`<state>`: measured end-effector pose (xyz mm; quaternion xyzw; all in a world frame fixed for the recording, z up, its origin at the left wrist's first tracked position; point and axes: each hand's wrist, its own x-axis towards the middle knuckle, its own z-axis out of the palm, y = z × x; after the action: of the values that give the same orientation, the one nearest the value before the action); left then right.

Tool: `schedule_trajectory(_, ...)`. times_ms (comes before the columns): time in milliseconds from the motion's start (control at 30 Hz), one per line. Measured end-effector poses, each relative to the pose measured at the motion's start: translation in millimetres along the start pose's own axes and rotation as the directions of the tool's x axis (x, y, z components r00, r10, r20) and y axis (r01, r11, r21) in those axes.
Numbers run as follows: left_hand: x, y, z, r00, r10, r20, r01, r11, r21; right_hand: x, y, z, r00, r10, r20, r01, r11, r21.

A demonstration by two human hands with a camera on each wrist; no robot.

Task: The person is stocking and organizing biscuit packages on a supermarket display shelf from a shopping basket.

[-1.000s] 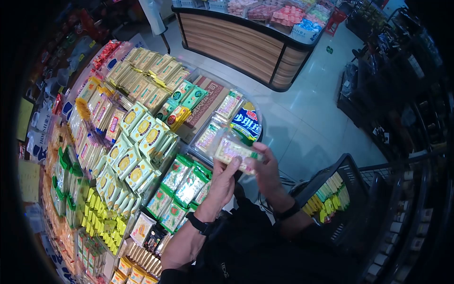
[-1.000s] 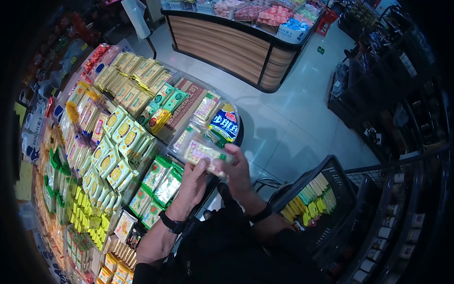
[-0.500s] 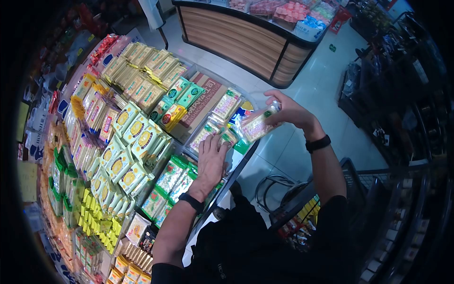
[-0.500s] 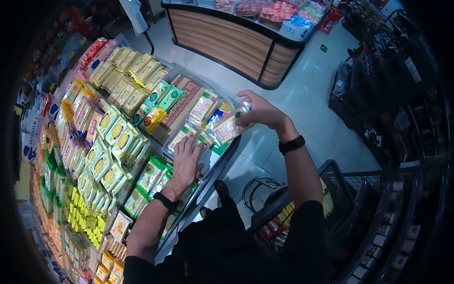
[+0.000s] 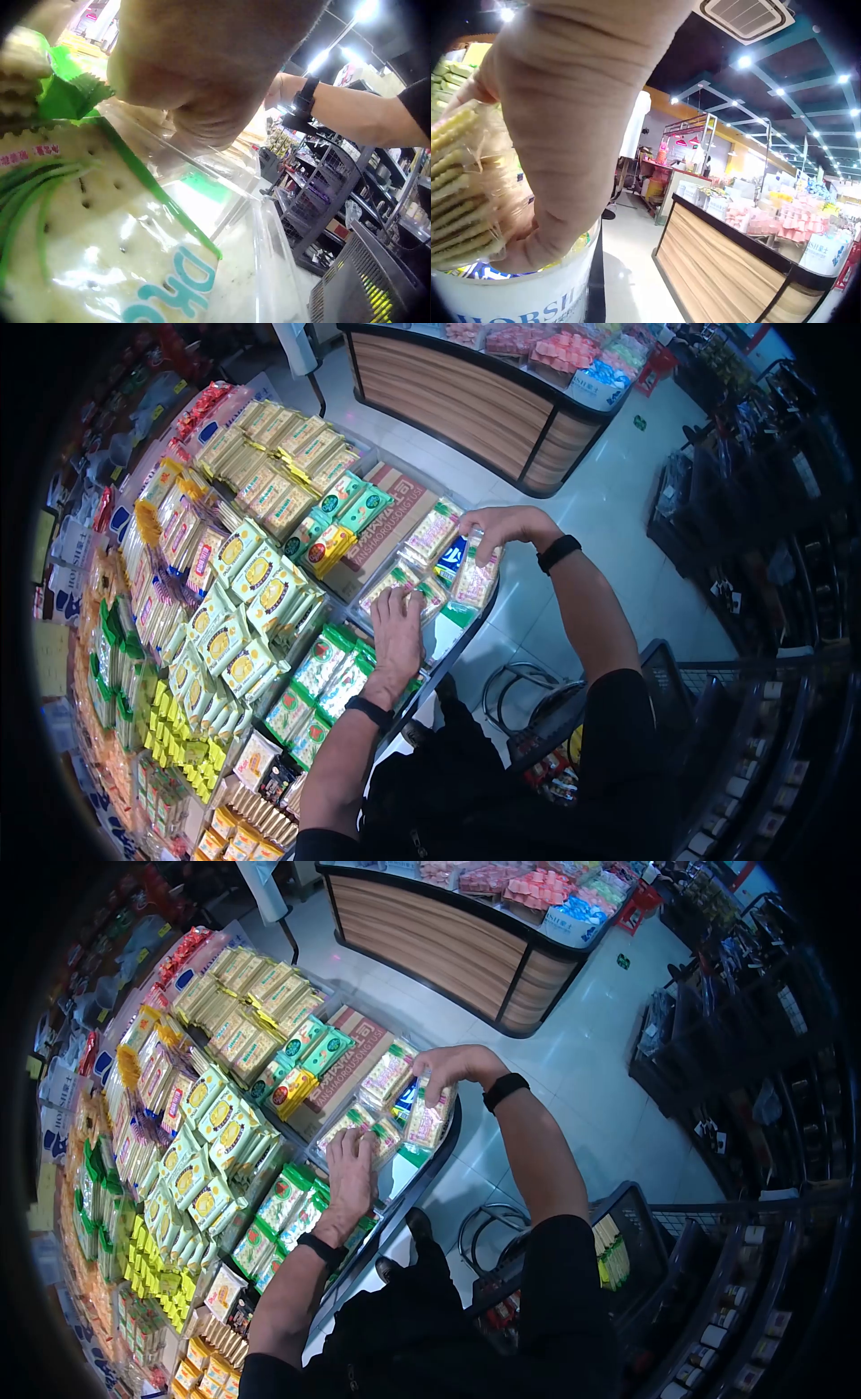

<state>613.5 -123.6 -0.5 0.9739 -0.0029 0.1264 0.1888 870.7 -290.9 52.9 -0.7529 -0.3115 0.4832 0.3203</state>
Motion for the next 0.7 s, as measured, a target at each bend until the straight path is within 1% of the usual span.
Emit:
schedule_trajectory(33,-0.4,-0.5,-0.5,1.000,0.002,0.000,-0.002,1.000,-0.007,5.2,2.7,-1.2,1.000,-0.013,-0.028,0.012,1.000,-0.026)
schedule_trajectory(133,-2.2,-1.3,-1.8,1.000,-0.002,0.002,0.002,1.000,-0.010,-3.8,-0.1,-7.7,0.998,-0.002,-0.062,0.004,0.999,0.033)
schedule_trajectory(233,-1.8,0.6,-3.0,1.000,-0.011,-0.006,0.011,1.000,-0.016,-8.9,11.8,-10.1,0.979,0.014,-0.204,0.020,0.986,0.167)
schedule_trajectory(333,-2.4,0.1,0.6,1.000,-0.013,-0.025,0.013,1.000,-0.024,-5.6,14.9,-1.4,0.965,0.009,-0.263,0.052,0.973,0.225)
schedule_trajectory(433,-2.5,0.1,-0.5,1.000,-0.009,-0.024,0.008,1.000,-0.020,-3.6,6.4,17.2,0.976,-0.008,-0.218,0.041,0.989,0.145)
schedule_trajectory(533,-2.7,-0.2,-1.8,1.000,-0.006,-0.029,0.006,1.000,-0.019,4.3,15.4,16.6,0.979,0.008,-0.205,0.039,0.973,0.226)
schedule_trajectory(633,-3.0,-1.0,-0.4,0.999,-0.004,-0.035,0.004,1.000,-0.021,8.6,15.9,17.1,0.967,0.019,-0.254,0.030,0.982,0.188)
schedule_trajectory(700,-3.7,-1.8,-0.1,0.999,-0.004,-0.044,0.003,1.000,-0.031,8.5,8.5,25.4,0.913,0.053,-0.405,-0.037,0.998,0.048)
